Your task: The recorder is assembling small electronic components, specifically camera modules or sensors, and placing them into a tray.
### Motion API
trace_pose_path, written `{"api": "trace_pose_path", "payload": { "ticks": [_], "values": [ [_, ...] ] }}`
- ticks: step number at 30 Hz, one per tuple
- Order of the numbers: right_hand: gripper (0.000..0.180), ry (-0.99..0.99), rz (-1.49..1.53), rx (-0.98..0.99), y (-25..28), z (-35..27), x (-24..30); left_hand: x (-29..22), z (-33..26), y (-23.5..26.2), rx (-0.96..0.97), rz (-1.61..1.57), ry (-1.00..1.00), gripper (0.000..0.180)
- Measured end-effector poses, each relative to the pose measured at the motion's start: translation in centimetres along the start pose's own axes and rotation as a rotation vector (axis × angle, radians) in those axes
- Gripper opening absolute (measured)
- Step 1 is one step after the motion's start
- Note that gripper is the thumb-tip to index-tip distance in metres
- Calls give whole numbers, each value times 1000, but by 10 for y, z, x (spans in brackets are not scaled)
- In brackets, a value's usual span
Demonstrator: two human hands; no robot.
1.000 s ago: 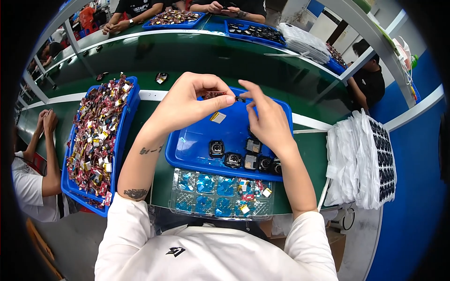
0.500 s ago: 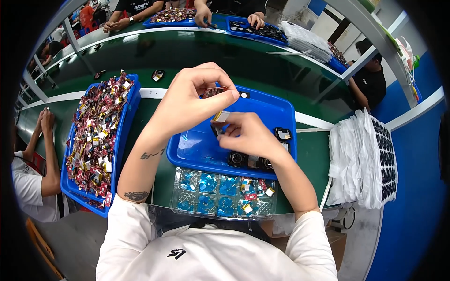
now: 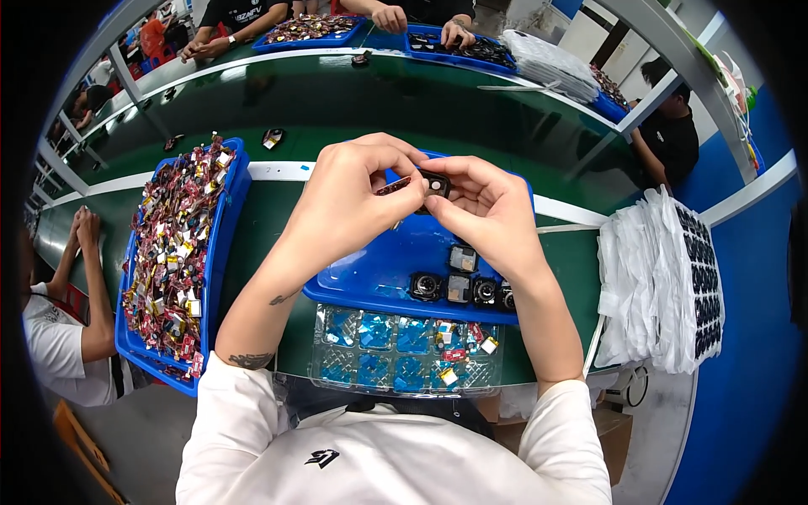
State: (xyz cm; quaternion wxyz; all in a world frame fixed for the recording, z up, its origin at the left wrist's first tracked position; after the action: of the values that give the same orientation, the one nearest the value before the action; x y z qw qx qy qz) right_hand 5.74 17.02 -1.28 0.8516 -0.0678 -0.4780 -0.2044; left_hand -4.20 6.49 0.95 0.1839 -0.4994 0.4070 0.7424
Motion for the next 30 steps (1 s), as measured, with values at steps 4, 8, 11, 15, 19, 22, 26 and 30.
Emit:
{"api": "trace_pose_path", "payload": {
  "ticks": [4,8,11,15,19,22,26,30],
  "values": [
    [31,-12,-40,7,3,-2,-3,0,2,-4,3,33,46,12],
    [29,39,-143,33,-1,-4,-2,5,1,-3,-27,32,73,12],
    [26,67,-218,43,-4,-4,2,5,0,-3,-40,61,98,11],
    [23,177,-246,-34,-3,-5,0,4,-2,-3,-60,85,81,10],
    [20,191,-172,-136,4,-5,-5,-1,-3,-6,-77,58,-29,11],
    [17,201,-119,-210,11,-5,-1,5,-3,-8,-75,-175,-52,13],
    [15,172,-109,-280,18,-5,2,1,-4,-2,-98,-199,-33,14],
    [14,176,-126,-307,18,-4,4,2,-4,0,-41,-119,22,10]
  ]
}}
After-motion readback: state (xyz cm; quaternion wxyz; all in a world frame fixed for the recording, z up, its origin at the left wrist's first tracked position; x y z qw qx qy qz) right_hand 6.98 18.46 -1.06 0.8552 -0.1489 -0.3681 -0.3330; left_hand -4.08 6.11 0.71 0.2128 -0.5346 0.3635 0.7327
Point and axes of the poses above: each hand's wrist, its own z-axis towards the middle knuckle, its own y-axis out of the back of the hand, x = y × z, the point moved 6 cm from there along z, towards the middle knuckle, and after that the axes turned 15 degrees about y, right-handed, at the moved point
